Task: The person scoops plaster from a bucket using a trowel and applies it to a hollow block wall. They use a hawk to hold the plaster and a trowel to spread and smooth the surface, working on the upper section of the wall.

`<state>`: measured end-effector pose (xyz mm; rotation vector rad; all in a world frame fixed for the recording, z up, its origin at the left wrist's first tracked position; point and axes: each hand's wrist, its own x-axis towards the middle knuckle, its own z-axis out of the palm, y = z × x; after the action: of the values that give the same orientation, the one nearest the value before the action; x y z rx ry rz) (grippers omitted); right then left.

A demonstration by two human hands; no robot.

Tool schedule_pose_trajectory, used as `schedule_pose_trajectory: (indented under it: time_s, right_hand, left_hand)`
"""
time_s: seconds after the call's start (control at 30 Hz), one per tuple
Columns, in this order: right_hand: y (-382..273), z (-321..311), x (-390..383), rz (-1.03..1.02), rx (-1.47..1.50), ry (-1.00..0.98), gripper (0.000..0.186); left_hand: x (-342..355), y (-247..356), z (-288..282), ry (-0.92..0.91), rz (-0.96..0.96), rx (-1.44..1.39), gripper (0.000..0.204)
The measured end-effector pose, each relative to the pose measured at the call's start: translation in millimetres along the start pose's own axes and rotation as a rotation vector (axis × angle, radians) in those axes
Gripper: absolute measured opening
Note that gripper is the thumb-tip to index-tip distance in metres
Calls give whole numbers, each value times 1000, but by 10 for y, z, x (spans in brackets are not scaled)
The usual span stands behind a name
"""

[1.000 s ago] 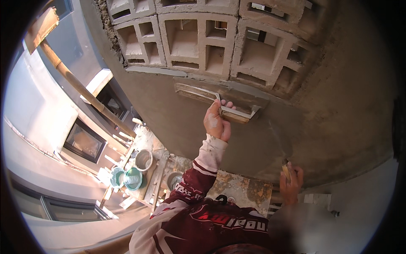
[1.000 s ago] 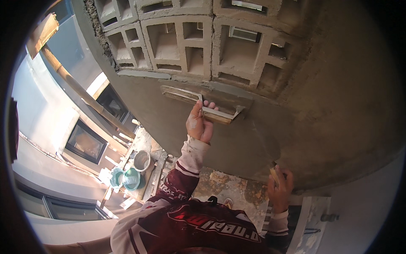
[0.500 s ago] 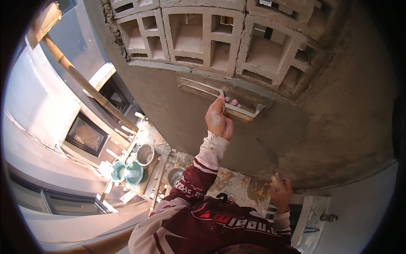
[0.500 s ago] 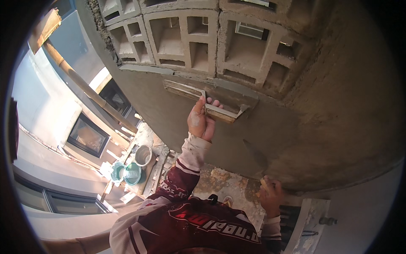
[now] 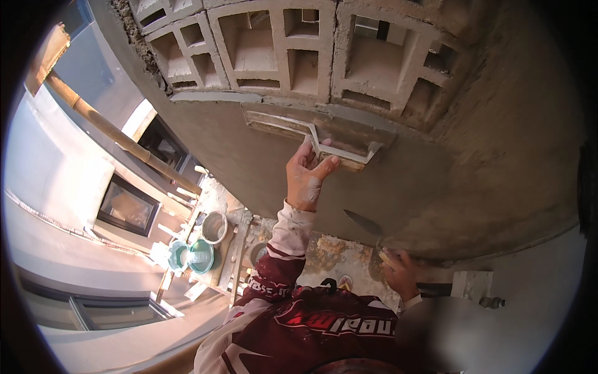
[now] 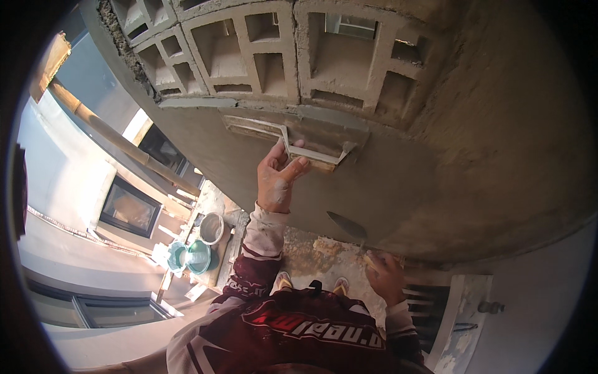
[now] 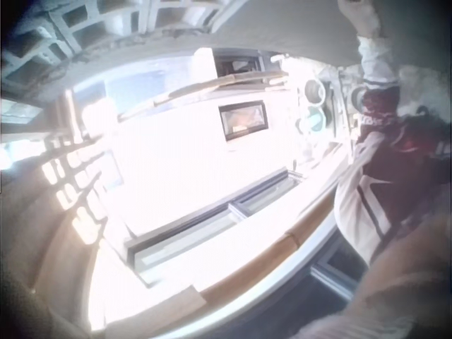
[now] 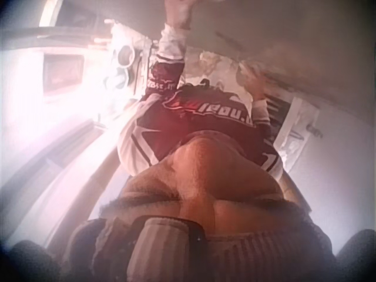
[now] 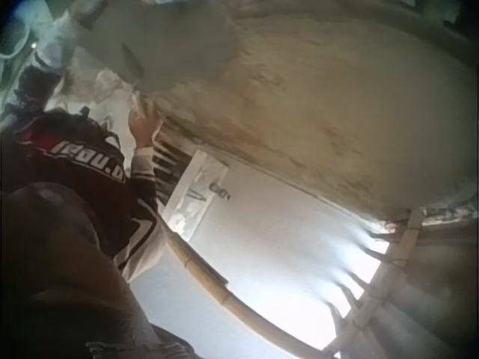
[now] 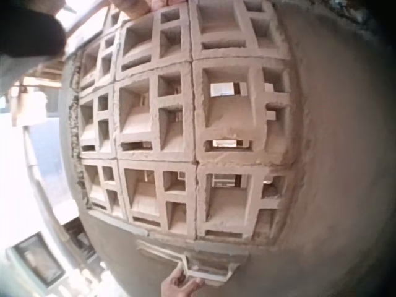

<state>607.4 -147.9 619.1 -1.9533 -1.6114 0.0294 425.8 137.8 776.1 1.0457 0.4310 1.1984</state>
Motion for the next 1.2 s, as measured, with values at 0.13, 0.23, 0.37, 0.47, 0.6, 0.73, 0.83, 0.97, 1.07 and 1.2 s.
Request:
schedule_pose_trajectory:
  time_s: [0.13,0.23,0.37,0.47,0.6,0.73,0.83,0.97,1.07,1.2]
  right_hand:
    - [-32,55,37,-2,47,-70,40]
    - [-14,107,60,-15,38,-55,41]
    - [-4,132,86,3,63,-29,42]
    - [-29,108,122,-21,68,-23,42]
    - [-61,111,128,-8,99,-20,42]
    - [-75,119,153,-19,98,-21,42]
    - [-83,105,162,-18,77,-34,42]
    - [-53,134,148,-35,77,-33,42]
    - [-62,128,139,-22,84,-43,43]
    - [-24,155,119,-24,97,-38,43]
  left_hand:
    - [-3,-18,-10,19,-30,-51,66]
    - [-18,-23,41,17,-7,-72,62]
    - [-8,-29,44,29,-9,-77,55]
    - [-23,-25,55,45,-20,-76,53]
    - [-42,24,84,37,-71,-85,53]
    - [-28,-18,55,31,-62,-79,53]
    - [-30,-11,56,27,-57,-58,54]
    - [-44,23,69,25,-51,-52,55]
    - [-39,24,63,15,-46,-54,55]
    - [-40,25,92,34,-17,-89,47]
